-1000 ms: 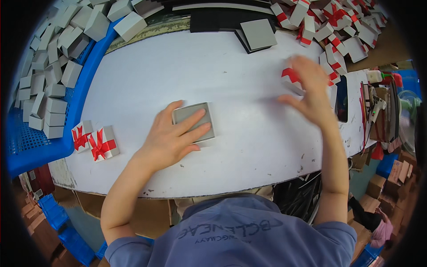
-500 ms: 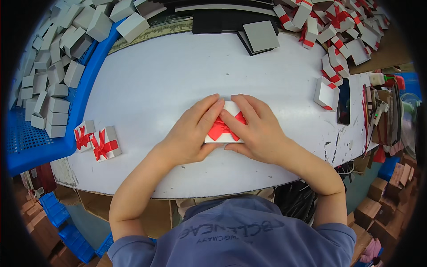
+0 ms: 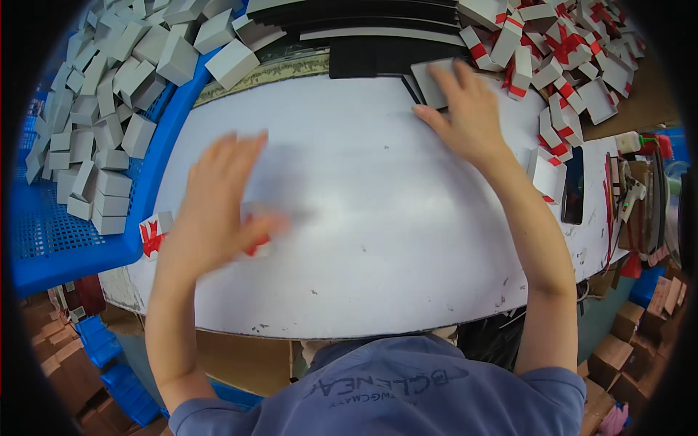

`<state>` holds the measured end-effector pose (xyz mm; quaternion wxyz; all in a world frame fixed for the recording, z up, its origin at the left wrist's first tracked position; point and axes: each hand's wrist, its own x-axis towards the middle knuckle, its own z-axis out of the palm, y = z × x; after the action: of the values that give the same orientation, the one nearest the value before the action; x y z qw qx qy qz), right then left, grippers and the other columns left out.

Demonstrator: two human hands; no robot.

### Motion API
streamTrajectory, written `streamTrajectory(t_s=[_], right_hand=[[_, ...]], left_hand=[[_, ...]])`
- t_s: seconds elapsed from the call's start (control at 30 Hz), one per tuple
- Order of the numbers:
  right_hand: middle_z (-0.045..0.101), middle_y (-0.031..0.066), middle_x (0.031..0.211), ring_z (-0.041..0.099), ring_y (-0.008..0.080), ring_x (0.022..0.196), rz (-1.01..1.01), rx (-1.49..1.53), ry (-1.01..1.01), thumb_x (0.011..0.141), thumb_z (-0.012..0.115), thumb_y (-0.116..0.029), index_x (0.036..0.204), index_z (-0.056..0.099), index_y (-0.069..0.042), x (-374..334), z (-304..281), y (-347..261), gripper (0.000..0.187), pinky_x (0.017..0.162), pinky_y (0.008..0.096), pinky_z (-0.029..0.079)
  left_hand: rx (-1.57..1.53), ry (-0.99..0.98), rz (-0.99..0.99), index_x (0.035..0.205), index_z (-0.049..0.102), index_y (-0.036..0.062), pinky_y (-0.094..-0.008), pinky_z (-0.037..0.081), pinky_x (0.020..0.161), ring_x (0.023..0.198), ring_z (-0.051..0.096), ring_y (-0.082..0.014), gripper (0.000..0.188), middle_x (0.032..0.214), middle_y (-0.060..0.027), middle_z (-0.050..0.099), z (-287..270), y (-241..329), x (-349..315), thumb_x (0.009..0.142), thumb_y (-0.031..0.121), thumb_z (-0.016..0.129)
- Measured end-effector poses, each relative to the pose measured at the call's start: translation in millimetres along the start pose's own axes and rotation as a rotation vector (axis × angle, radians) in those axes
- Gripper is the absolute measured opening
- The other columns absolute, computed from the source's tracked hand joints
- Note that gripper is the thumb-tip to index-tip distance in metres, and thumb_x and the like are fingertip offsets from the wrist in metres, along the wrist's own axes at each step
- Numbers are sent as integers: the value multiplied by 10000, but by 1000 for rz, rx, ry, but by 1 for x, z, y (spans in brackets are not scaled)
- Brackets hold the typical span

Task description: Assembling and packaging small white gift boxes with red bows by placing cardboard inserts and lids.

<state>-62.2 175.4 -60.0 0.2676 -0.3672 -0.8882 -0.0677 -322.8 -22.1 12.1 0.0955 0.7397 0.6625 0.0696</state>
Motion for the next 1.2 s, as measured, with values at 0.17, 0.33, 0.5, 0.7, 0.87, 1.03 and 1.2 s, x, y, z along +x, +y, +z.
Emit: streamTrajectory(t_s=[0.17,0.33,0.5,0.7,0.87,1.03,1.2], right_hand=[[439,222,1245,462,360,1068,-16,187,-63,685,692,-182,1143,535,-97,-6,-4,-12,492,876,428,393],[447,205,1253,465,331,1074,-237,369,-189,669,675,-168,1099,559,-68,-56,-30,-22,456,898,448,369],[529,153,1204,522,283,989,-176,212,-275,645,687,-155,1029,602,-46,-65,-32,-38,408,815,413,417],[592,66,979,545,208,761,-344,375,12,636,658,-80,863,647,-39,-62,-48,-61,231,628,328,440],[560,28,860,497,182,681,-629,612,-218,695,623,-127,830,636,-71,-92,-54,-88,147,579,317,412],[594,50,1017,565,229,903,-427,703,-168,717,670,-201,930,624,-98,-96,-70,-62,241,771,375,444],[570,105,1007,543,301,898,145,-277,-251,606,759,-207,980,562,-72,-122,-106,82,443,786,417,390]], left_hand=[[227,397,-234,1372,317,82,-483,298,989,1219,374,-367,781,1320,-176,417,42,-129,111,767,450,646],[467,202,-508,1390,290,124,-521,281,961,1191,400,-363,829,1347,-151,376,55,-136,144,746,515,634],[-281,489,-265,1372,295,123,-396,383,910,1130,451,-294,852,1217,-153,439,40,-81,84,682,332,750],[-936,92,-128,1285,234,37,-391,323,982,1150,392,-266,864,1193,-158,407,106,38,-16,588,132,735],[-707,168,229,1361,174,35,-449,258,985,1126,358,-364,971,1272,-201,349,120,65,-9,610,224,759],[-363,167,426,1318,366,71,-458,288,956,1137,354,-389,775,1357,-137,346,115,54,-23,679,326,725],[-132,-91,511,1179,551,169,-463,344,920,1139,374,-386,521,1285,-28,477,75,60,-25,692,254,716]])
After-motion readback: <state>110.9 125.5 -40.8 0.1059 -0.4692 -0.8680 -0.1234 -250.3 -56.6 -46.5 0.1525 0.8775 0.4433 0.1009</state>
